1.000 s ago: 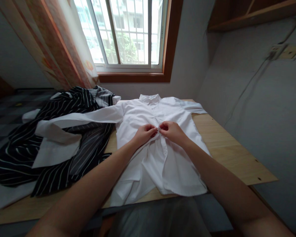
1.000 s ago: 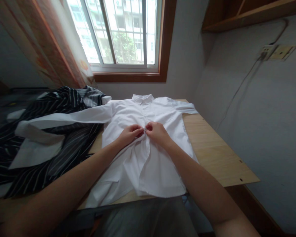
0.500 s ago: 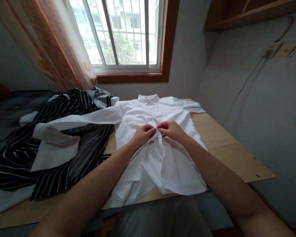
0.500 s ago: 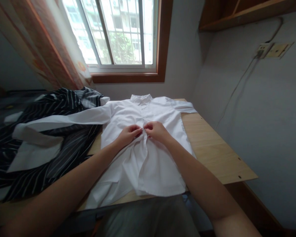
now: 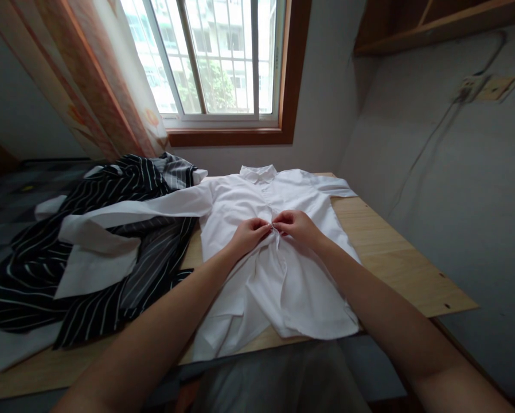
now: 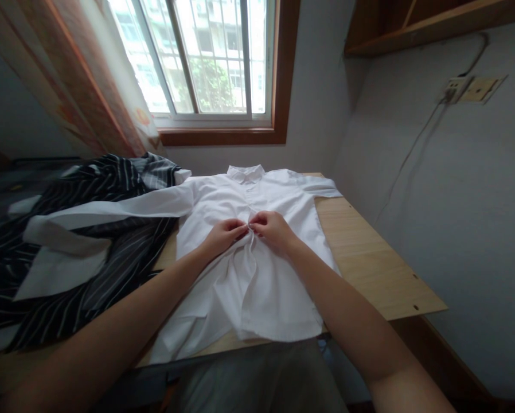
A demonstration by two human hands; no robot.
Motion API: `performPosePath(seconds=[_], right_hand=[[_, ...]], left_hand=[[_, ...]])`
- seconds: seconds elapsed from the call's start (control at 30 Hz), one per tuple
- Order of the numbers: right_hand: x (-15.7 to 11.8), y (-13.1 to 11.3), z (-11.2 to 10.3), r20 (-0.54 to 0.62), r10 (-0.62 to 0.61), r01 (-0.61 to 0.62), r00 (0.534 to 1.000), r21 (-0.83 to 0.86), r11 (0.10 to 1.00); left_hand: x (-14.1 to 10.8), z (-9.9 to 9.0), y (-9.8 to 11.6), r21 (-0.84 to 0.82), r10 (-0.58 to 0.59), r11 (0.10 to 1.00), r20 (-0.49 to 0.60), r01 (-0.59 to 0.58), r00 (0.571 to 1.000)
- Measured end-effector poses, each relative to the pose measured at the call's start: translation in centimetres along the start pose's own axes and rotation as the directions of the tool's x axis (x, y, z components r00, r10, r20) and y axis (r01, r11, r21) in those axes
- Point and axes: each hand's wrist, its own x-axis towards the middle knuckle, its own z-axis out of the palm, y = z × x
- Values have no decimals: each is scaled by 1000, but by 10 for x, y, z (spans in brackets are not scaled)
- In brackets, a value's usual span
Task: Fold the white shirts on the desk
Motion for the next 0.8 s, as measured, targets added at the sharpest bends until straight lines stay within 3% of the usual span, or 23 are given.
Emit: performPosePath(seconds=[0.27, 0.5, 0.67, 0.8], right_hand=[[-2, 4, 10, 18, 90, -91, 996, 77, 993], [-2, 1, 11, -55, -79, 66, 995, -207, 976], [-3, 2, 9, 16, 75, -76, 997, 33, 997], [-4, -2, 7, 80, 187, -200, 979, 227, 953]], left_hand=[[8, 3, -13, 27, -49, 998, 10, 48, 999], [3, 0, -7, 73, -40, 997, 7, 39, 999], [4, 0, -9, 45, -50, 998, -1, 50, 999], [5, 0, -11, 21, -44, 999, 14, 43, 999]])
